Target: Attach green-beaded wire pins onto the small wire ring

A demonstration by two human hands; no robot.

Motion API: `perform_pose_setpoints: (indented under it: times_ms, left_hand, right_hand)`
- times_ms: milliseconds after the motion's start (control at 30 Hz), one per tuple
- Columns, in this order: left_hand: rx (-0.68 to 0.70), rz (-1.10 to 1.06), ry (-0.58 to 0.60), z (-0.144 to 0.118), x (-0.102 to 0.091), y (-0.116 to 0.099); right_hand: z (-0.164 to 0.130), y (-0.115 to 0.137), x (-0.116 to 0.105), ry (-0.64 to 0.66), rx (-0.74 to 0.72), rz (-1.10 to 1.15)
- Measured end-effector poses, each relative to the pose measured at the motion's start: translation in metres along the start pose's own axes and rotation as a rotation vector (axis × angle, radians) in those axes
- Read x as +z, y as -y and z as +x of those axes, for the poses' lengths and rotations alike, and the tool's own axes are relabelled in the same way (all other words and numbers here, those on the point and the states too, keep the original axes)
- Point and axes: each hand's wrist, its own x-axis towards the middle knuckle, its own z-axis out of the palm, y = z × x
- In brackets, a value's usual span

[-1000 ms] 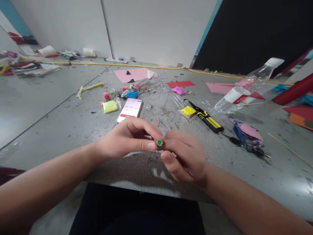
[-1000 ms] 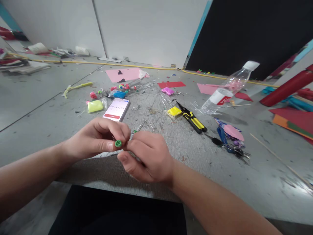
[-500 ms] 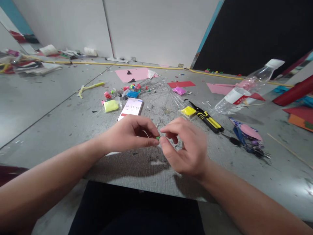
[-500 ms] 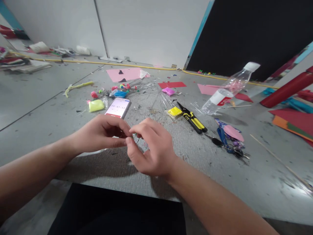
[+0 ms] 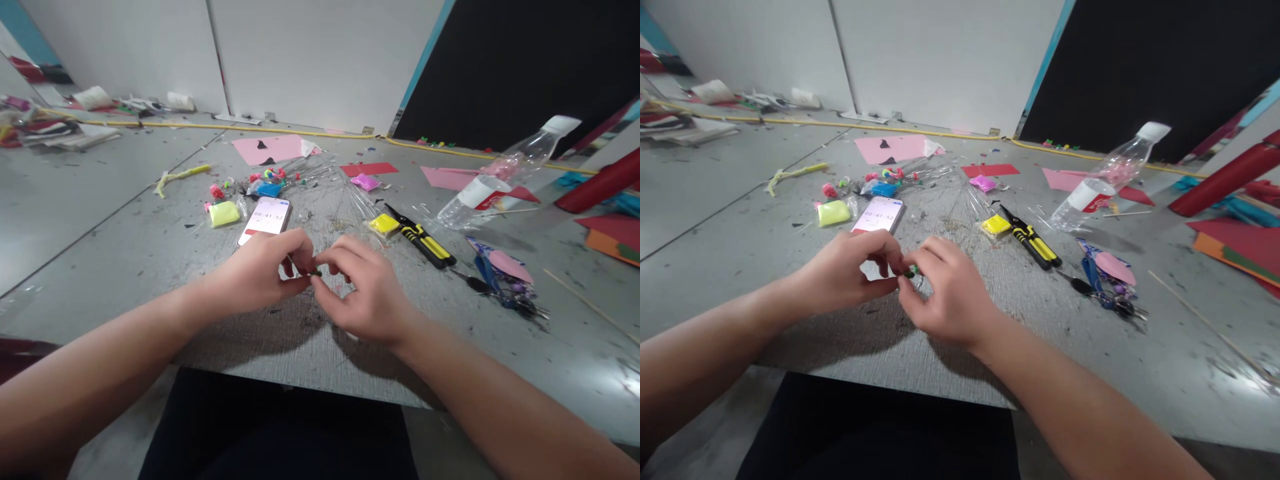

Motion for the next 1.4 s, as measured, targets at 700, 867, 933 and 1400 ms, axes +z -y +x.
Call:
perform_pose_setpoints:
  times_ms: [700,867,933,1400]
  left_hand:
    - [-0.015,0.053,-0.017,0.002,0.002,0.011]
    - [-0.094,-0.003,-0.031,0.007,-0.002,0.016]
    - [-0.193,-0.074,-0.028,0.008,-0.004,0.018]
    - [-0.267,-0.224,0.037,0.012,-0.006,0.03]
  right_hand:
    - [0.006,-0.025,-0.002,-0.357,0.473,0.448]
    - [0.013,-0.063,-0.015,-0.419,0.473,0.319]
    - [0.015,-0.079,-0.025,-0.328,0.512,0.058]
    - [0.008,-0.087,-0.01,0.128,0.297,-0.097]
